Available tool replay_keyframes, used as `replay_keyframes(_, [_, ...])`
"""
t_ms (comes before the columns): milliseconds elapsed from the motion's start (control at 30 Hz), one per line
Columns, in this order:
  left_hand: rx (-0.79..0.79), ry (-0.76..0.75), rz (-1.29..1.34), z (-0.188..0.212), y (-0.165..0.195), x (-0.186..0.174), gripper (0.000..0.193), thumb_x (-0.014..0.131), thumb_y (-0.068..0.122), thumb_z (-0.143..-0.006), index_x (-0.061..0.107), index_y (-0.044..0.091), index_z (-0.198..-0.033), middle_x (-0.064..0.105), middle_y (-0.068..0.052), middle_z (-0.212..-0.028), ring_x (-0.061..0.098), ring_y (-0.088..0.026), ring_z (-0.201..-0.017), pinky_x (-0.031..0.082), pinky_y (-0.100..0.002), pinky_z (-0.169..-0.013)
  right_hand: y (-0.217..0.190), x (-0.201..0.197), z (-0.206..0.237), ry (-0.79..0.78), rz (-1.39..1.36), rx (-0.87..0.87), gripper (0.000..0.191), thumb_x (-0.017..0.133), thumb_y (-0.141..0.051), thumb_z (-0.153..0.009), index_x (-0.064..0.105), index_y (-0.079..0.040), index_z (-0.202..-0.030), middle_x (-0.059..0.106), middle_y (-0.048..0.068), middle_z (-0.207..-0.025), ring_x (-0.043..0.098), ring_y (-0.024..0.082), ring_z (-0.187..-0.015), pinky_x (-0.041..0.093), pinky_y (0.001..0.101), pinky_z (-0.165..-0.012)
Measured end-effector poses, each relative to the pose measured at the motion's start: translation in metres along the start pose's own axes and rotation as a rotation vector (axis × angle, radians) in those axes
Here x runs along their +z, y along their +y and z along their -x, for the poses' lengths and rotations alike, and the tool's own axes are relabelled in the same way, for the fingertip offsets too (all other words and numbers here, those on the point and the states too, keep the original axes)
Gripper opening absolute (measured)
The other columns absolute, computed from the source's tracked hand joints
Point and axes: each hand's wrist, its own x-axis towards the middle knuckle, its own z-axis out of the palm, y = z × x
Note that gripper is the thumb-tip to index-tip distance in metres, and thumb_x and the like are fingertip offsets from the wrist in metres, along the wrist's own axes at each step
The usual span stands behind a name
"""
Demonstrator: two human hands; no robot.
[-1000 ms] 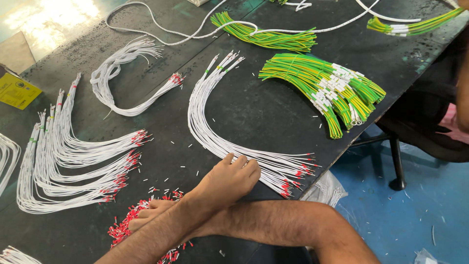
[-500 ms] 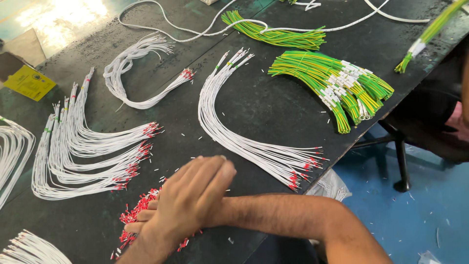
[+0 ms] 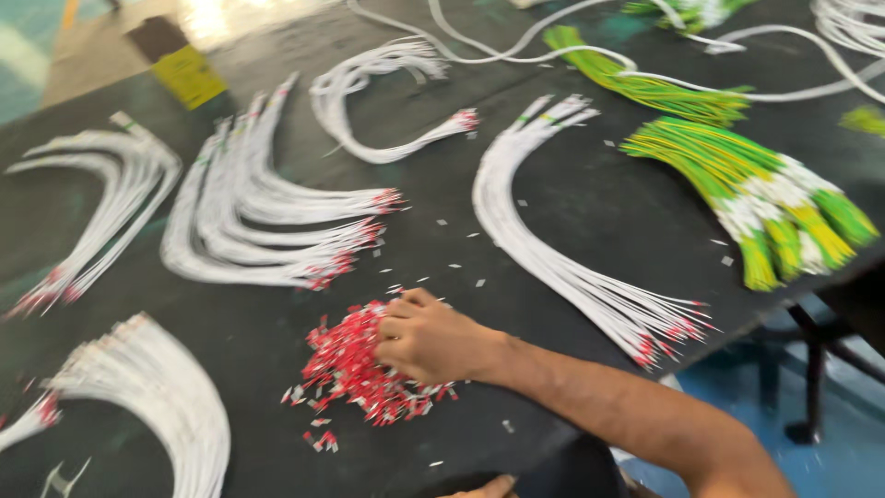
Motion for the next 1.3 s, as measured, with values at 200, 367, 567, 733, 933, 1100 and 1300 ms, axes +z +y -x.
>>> replay_keyframes(200, [-0.107, 0.028, 0.252, 0.055, -0.001, -0.010, 0.022, 0.059, 0.017, -0.096, 0.063, 0.006, -0.115, 0.057, -0.003, -0.099, 0.063, -0.018, -0.094, 0.055, -0.028, -0.088, -0.018, 0.025, -0.035, -0.050, 0.039, 0.016, 0.012, 0.073, -0.020, -0.090, 0.070, -0.011, -0.097, 0.066, 0.000, -0.099, 0.064, 0.018, -0.102, 0.044, 0.0405, -0.097])
replay_keyframes(367, [-0.140, 0.125, 0.255, 0.055, -0.010, -0.060, 0.028, 0.055, 0.017, -0.096, 0.063, 0.006, -0.121, 0.061, -0.003, -0.105, 0.064, -0.018, -0.098, 0.054, -0.029, -0.093, -0.028, 0.037, -0.050, -0.034, 0.083, 0.031, 0.013, 0.074, -0.017, -0.088, 0.069, -0.008, -0.097, 0.068, 0.003, -0.097, 0.065, 0.021, -0.092, 0.047, 0.0402, -0.091])
replay_keyframes(567, [-0.185, 0.132, 0.366, 0.056, -0.017, -0.101, 0.038, 0.054, 0.022, -0.093, 0.061, 0.006, -0.126, 0.062, -0.002, -0.108, 0.065, -0.015, -0.097, 0.054, -0.027, -0.089, -0.042, 0.030, -0.064, 0.202, 0.076, 0.066, 0.021, 0.081, -0.012, -0.081, 0.069, -0.009, -0.097, 0.073, 0.004, -0.095, 0.071, 0.020, -0.080, 0.054, 0.0335, -0.068])
replay_keyframes(733, [-0.193, 0.220, 0.237, 0.038, -0.029, -0.119, 0.027, 0.060, 0.017, -0.104, 0.065, 0.005, -0.127, 0.061, -0.002, -0.108, 0.064, -0.015, -0.101, 0.052, -0.028, -0.092, -0.058, -0.012, -0.045, 0.381, 0.142, 0.112, 0.025, 0.084, -0.010, -0.078, 0.069, -0.008, -0.097, 0.074, 0.004, -0.091, 0.068, 0.018, -0.069, 0.050, 0.0311, -0.058])
replay_keyframes(933, [-0.281, 0.458, 0.136, -0.032, -0.053, -0.094, 0.019, 0.081, 0.018, -0.085, 0.076, 0.009, -0.101, 0.069, -0.003, -0.100, 0.071, -0.019, -0.094, 0.060, -0.031, -0.085, -0.076, -0.094, 0.101, 0.396, 0.230, 0.190, 0.033, 0.077, -0.003, -0.081, 0.073, -0.002, -0.114, 0.073, 0.005, -0.092, 0.067, 0.018, -0.067, 0.052, 0.0307, -0.059])
replay_keyframes(1100, [-0.461, 0.478, 0.203, -0.108, -0.061, -0.060, 0.024, 0.083, 0.018, -0.075, 0.077, 0.011, -0.096, 0.071, 0.000, -0.092, 0.072, -0.020, -0.093, 0.060, -0.031, -0.084, -0.081, -0.153, 0.232, 0.573, 0.086, 0.766, 0.023, 0.074, -0.007, -0.089, 0.073, -0.005, -0.113, 0.077, 0.003, -0.098, 0.075, 0.012, -0.077, 0.059, 0.0235, -0.071])
replay_keyframes(1300, [-0.581, 0.413, 0.362, -0.192, -0.076, -0.051, 0.027, 0.080, 0.012, -0.075, 0.073, 0.007, -0.102, 0.070, -0.005, -0.100, 0.068, -0.027, -0.104, 0.056, -0.037, -0.090, -0.057, -0.173, 0.317, 1.099, -0.089, 1.333, 0.019, 0.069, -0.007, -0.095, 0.069, -0.005, -0.113, 0.078, 0.002, -0.104, 0.064, 0.004, -0.066, 0.053, 0.0206, -0.060])
